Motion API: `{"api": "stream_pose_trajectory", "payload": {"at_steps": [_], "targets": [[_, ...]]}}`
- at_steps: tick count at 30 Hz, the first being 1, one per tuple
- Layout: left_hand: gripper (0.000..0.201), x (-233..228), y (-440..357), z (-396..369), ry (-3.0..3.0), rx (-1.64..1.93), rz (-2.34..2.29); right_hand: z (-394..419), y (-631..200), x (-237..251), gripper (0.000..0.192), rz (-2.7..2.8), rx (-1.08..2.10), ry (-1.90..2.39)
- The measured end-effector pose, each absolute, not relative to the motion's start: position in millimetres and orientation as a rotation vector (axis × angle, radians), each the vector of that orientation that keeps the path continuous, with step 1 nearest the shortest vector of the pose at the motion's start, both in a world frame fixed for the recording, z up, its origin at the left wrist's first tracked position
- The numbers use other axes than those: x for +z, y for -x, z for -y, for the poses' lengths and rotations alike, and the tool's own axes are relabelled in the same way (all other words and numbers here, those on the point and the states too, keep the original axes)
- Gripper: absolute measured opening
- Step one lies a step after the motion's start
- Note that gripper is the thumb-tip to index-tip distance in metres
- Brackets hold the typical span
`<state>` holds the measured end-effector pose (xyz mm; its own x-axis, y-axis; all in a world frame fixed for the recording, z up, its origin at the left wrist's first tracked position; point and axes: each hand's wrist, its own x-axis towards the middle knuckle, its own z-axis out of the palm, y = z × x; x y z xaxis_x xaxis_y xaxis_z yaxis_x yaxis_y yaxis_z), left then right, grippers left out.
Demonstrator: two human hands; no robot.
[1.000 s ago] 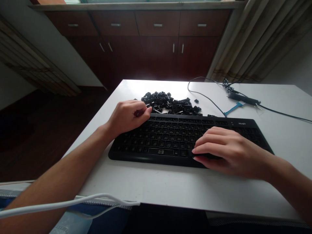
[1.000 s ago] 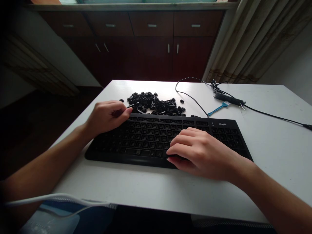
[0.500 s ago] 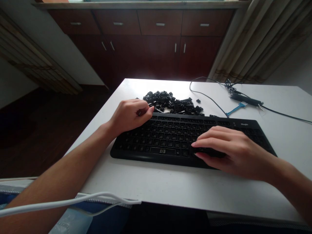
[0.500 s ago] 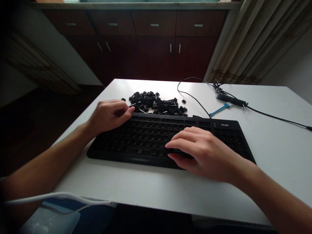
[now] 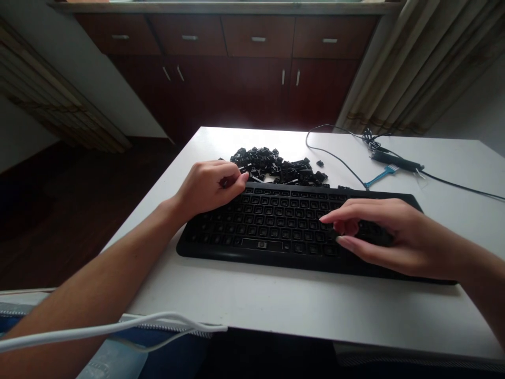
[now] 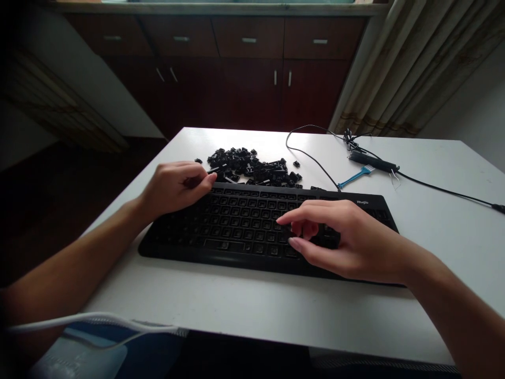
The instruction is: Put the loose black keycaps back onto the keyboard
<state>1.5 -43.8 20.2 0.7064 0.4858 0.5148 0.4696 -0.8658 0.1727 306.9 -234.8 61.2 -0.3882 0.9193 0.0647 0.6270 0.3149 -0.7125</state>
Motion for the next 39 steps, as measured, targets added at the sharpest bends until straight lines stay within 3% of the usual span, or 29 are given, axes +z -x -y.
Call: {"api": "stream_pose_trajectory", "payload": {"at_steps": [6,12,17,28,39], "targets": [[0.037,20.4,-1.6,42.6,-2.867,0.865,-0.797,230.3,-315.7,65.7,0.033,1.707,1.423,1.335],[0.037,20.6,-1.1,41.7,-2.865,0.858,-0.772,224.0,-323.6,60.3,0.030,1.600,1.514,1.163],[0.036,21.0,-1.4,41.8,-2.861,0.866,-0.764,225.5,-322.4,62.4,0.033,1.727,1.377,1.262],[0.037,20.3,-1.5,42.5,-2.848,0.886,-0.764,246.0,-308.7,59.2,0.028,2.360,0.705,1.456],[0.037,21.0,-2.2,43.3,-2.858,0.858,-0.827,256.3,-298.4,59.4,0.027,2.470,0.519,1.370]]}}
